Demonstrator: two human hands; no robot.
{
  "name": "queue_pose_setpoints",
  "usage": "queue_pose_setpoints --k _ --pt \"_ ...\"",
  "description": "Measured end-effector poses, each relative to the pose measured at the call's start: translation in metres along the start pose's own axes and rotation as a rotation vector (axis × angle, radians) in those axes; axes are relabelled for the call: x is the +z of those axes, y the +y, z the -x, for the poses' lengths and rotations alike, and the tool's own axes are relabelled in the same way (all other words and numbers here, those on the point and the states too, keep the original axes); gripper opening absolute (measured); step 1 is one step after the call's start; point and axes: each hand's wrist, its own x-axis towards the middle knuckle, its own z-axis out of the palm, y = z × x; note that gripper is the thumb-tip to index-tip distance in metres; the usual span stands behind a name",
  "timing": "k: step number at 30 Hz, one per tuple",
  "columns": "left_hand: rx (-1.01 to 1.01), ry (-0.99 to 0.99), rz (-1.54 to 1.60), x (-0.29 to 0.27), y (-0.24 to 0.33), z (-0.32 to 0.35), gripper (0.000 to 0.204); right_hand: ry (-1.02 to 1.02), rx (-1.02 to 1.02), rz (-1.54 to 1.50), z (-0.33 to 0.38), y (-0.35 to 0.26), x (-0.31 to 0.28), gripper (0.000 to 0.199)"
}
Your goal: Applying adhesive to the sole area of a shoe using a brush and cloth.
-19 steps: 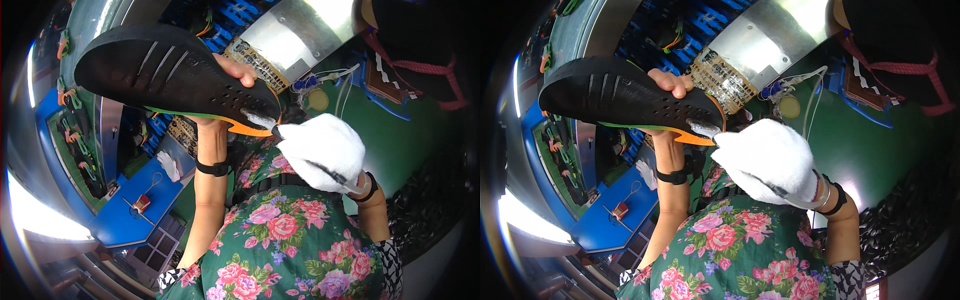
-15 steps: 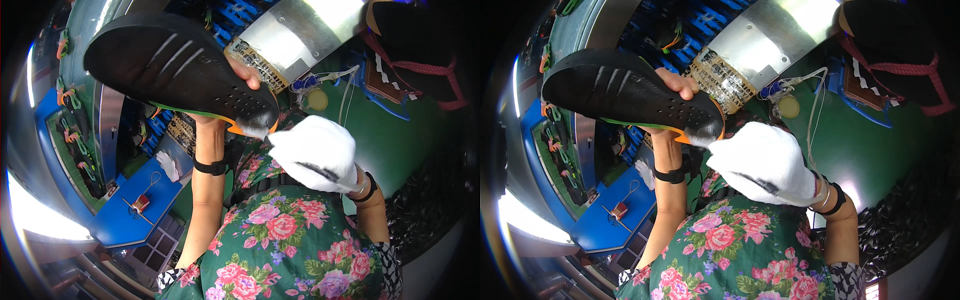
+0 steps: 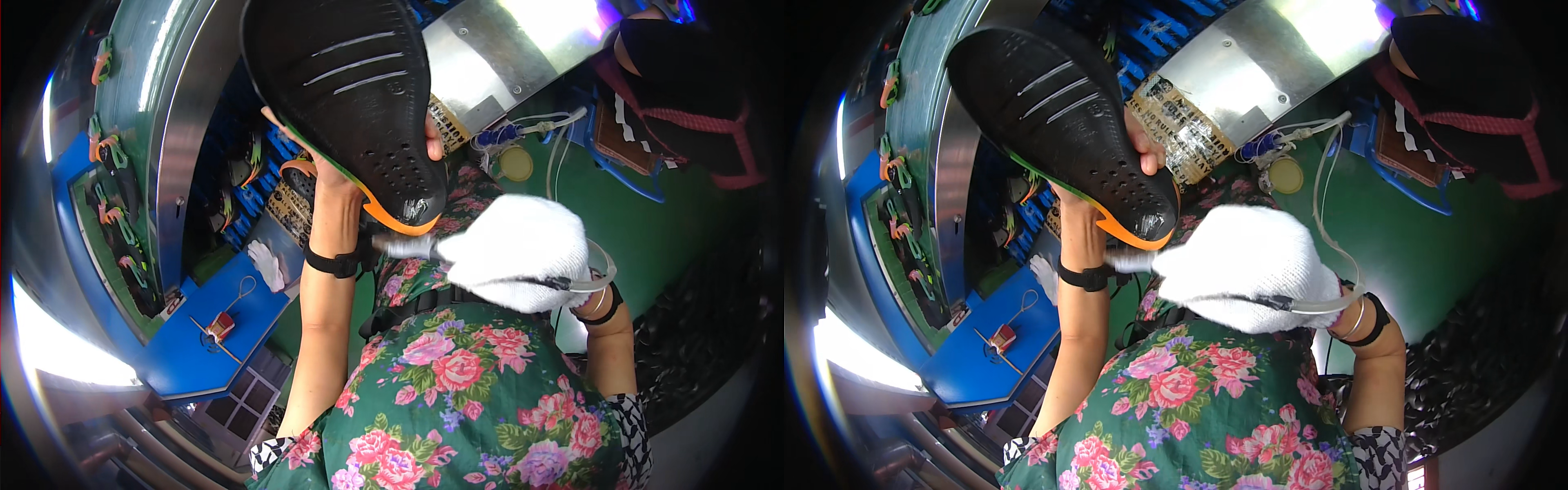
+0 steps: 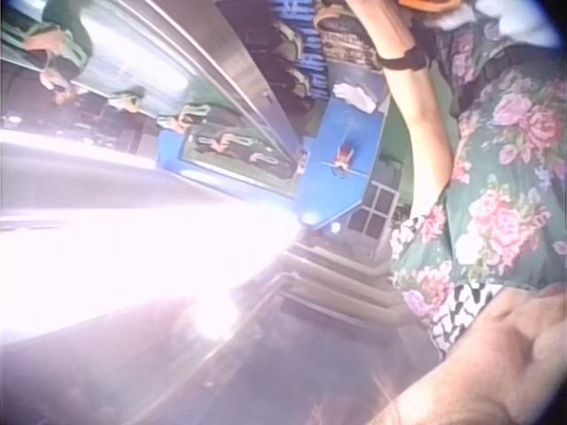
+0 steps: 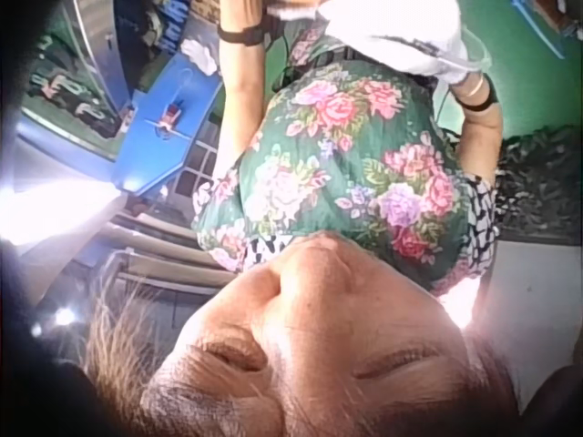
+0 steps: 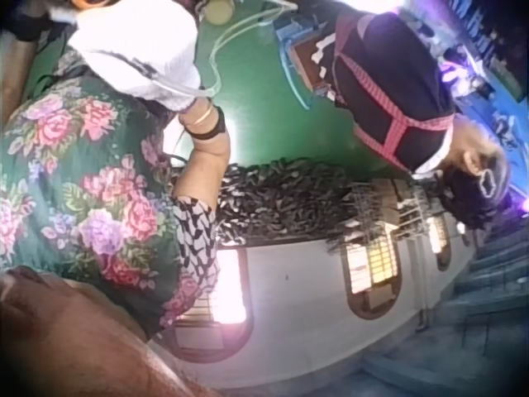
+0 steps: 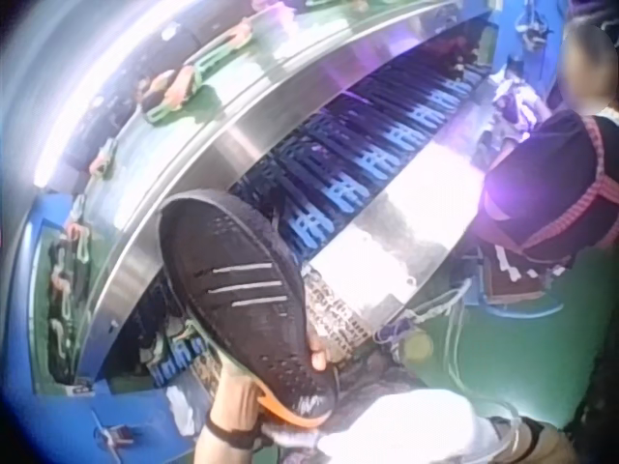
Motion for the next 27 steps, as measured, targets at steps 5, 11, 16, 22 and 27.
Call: queue_pose_setpoints --k 5,11,16,22,27 --pt "-0.044 0.051 0.156 -0.005 -0.003 -0.007 0.102 -0.167 0.079 0.214 0.006 -0.002 0.004 0.03" --pt "-0.123 0.106 0.269 0.005 -0.006 -0.007 0.119 -0.08 -0.06 0.157 -0.004 0.0 -0.006 0.028" --pt "-0.297 0.117 0.138 -0.001 -0.003 -0.009 0.111 -0.229 -0.016 0.196 0.003 0.01 0.002 0.028" --pt "-0.409 0.178 0.1 0.004 -0.007 -0.006 0.098 -0.186 -0.105 0.081 -0.003 0.017 -0.004 0.033" --pt "-0.565 0.329 -0.388 0.003 -0.003 -0.014 0.085 -0.337 -0.044 0.06 -0.013 0.018 -0.01 0.027"
